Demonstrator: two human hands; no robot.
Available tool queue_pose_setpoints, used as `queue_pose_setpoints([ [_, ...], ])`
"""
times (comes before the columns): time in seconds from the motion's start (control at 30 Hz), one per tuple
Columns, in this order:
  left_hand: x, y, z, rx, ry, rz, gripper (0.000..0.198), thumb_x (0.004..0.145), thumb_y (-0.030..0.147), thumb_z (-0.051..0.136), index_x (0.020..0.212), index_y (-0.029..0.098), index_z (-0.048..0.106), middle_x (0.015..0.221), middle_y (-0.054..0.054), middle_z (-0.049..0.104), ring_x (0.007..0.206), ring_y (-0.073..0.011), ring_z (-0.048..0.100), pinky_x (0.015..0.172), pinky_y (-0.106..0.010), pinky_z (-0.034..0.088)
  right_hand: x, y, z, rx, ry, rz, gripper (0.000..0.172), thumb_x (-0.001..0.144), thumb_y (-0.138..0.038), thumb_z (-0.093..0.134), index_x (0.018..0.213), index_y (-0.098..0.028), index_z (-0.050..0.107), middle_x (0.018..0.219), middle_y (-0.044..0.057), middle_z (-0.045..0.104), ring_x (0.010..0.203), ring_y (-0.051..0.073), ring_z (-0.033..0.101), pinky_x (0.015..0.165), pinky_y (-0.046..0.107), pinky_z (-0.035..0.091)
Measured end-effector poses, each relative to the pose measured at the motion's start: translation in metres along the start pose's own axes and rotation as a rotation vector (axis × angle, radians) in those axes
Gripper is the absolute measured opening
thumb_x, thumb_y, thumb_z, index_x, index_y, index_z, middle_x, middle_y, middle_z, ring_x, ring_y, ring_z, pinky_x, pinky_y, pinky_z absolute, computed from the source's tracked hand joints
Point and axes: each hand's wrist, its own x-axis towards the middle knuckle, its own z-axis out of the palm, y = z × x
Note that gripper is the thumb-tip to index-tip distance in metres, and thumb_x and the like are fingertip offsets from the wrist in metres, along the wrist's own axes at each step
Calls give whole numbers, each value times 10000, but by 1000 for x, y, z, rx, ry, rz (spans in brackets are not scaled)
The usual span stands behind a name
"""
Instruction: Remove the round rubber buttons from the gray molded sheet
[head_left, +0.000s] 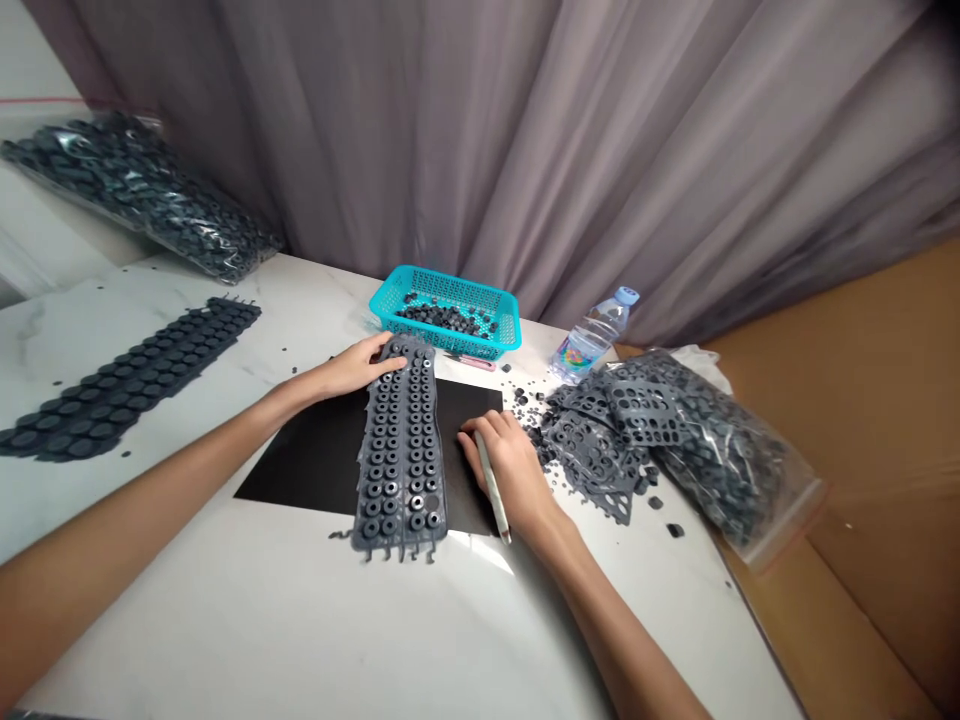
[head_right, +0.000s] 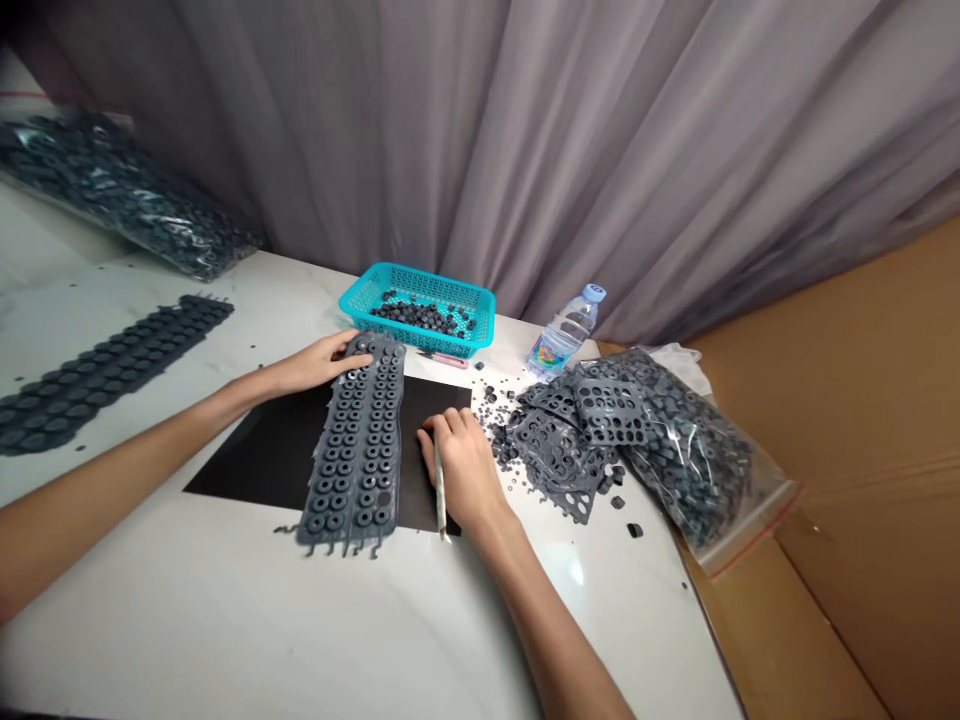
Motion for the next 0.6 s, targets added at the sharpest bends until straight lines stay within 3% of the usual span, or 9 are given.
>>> queue_pose_setpoints([
  [0.27, 14, -19, 4, 233, 123, -7, 437, 876, 592, 652, 900, 156, 675, 842, -42, 709, 856, -249, 647, 801, -324, 510, -1, -4, 2, 11, -7, 0, 166, 1086, -235, 527, 1116, -171, 678, 1011, 105, 668, 980, 275, 619, 873, 400, 530],
  [0.6, 39, -32, -3, 454, 169, -4, 398, 911, 538, 608, 1003, 172, 732, 914, -65, 734, 862, -246, 645, 831, -341, 492, 2, -9, 6, 99, 19, 31, 303, 1121, -310, 437, 1078, -181, 708, 985, 111, 670, 939, 269, 635, 858, 405, 538],
])
